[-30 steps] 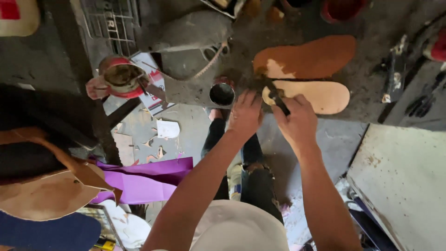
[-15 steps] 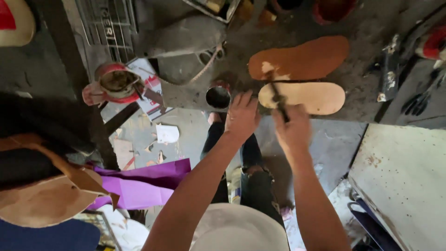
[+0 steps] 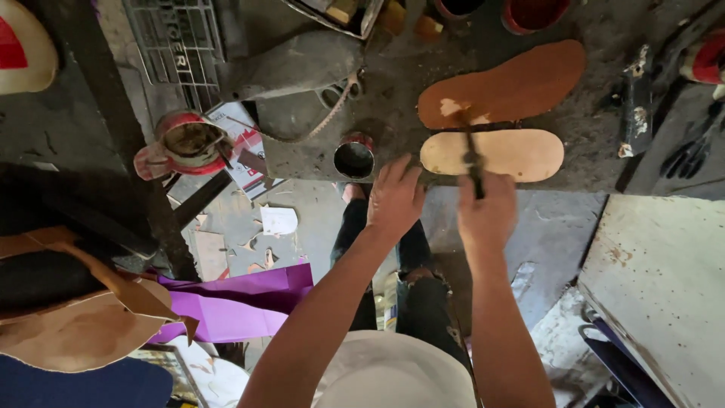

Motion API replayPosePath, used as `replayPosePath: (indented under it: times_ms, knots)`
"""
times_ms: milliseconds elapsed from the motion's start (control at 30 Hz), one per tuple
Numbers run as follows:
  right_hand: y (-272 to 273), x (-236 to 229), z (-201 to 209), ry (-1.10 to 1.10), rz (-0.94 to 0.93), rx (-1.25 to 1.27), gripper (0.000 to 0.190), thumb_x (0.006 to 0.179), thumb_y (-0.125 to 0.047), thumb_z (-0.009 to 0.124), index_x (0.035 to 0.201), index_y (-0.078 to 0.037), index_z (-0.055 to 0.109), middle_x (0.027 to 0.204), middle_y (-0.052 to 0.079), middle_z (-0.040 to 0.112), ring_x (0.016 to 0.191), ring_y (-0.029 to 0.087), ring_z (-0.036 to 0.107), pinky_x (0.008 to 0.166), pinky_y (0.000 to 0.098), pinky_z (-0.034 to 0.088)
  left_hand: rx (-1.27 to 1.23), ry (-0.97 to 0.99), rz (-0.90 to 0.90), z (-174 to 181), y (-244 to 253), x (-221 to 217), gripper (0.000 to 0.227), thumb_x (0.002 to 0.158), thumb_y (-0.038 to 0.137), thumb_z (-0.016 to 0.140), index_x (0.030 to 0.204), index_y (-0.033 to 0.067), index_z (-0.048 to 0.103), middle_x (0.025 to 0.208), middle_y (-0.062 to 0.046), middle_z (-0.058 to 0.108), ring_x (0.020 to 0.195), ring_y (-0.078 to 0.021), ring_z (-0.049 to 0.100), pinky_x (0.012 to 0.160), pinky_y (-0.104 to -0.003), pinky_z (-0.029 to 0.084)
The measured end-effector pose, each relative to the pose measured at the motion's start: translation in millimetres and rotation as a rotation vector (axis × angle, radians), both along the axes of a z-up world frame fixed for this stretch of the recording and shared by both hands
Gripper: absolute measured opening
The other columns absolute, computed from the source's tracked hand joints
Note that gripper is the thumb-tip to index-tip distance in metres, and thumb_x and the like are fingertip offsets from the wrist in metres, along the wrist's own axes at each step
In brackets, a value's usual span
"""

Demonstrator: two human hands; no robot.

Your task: The person uses a brush to apply a brown liquid to two shoe insoles placed on a workbench. They coat the surface of the insoles thoroughly, then lift one to inspect the edges before placing it back down.

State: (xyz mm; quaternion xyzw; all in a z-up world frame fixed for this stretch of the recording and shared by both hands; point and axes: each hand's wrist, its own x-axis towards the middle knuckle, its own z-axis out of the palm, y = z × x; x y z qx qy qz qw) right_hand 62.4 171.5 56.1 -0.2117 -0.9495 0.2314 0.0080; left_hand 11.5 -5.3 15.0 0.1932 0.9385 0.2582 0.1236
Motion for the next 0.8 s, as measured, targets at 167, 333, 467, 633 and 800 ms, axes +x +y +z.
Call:
replayPosePath:
  times_ms: [167,333,467,633,800]
  knots:
    - [0.1,1.7,6.2,0.000,0.003,-0.029,0.032,0.093,-0.033,0.078,0.106,-0.004,0.072,0.093,0.022,0.062,0.088,0.050,0.065,0.074,0.0563,0.053,0.057,-0.038,0.009,5.8,6.5,3.3,0.027,0.092,0.014,0.066,0.119,0.0070,0.070,0.135,-0.015,0.056,0.122,-0.0360,0.062,0.093,-0.049,0.059]
    - [17.7,14.4,5.5,-0.012,-0.137,0.027,0.029,0.098,-0.038,0.072,0.109,-0.011,0.071,0.100,0.014,0.062,0.095,0.042,0.067,0.079,0.0499,0.054,0.026,-0.069,0.014,12.3,3.9,-4.9,0.032,0.092,0.021,0.071,0.122,0.0122,0.070,0.137,-0.011,0.057,0.123,-0.0309,0.063,0.094,-0.044,0.059]
    - [9.5,17.8,-5.5,0.043,-0.041,-0.022,0.033,0.097,-0.031,0.076,0.108,0.000,0.073,0.097,0.027,0.065,0.095,0.050,0.065,0.081,0.0559,0.053,0.002,-0.138,0.013,12.4,0.7,7.0,0.031,0.095,0.024,0.067,0.123,0.0131,0.070,0.137,-0.009,0.058,0.123,-0.0278,0.063,0.095,-0.041,0.057]
    - [30.6,28.1,-7.2,0.017,-0.160,0.099,0.035,0.099,-0.040,0.076,0.113,-0.008,0.073,0.103,0.015,0.065,0.098,0.039,0.067,0.085,0.0464,0.055,0.045,-0.217,0.005,-4.7,-14.2,55.7,0.032,0.096,0.017,0.067,0.127,0.0113,0.067,0.126,-0.009,0.061,0.117,-0.0307,0.066,0.094,-0.045,0.058]
    - [29.3,14.4,2.7,-0.043,-0.115,-0.038,0.038,0.095,-0.039,0.079,0.116,-0.009,0.075,0.105,0.018,0.067,0.100,0.044,0.068,0.084,0.0541,0.054,-0.100,-0.312,-0.077,-28.7,-56.6,114.9,0.037,0.091,0.033,0.066,0.123,0.0151,0.069,0.129,-0.010,0.062,0.115,-0.0313,0.066,0.096,-0.046,0.054]
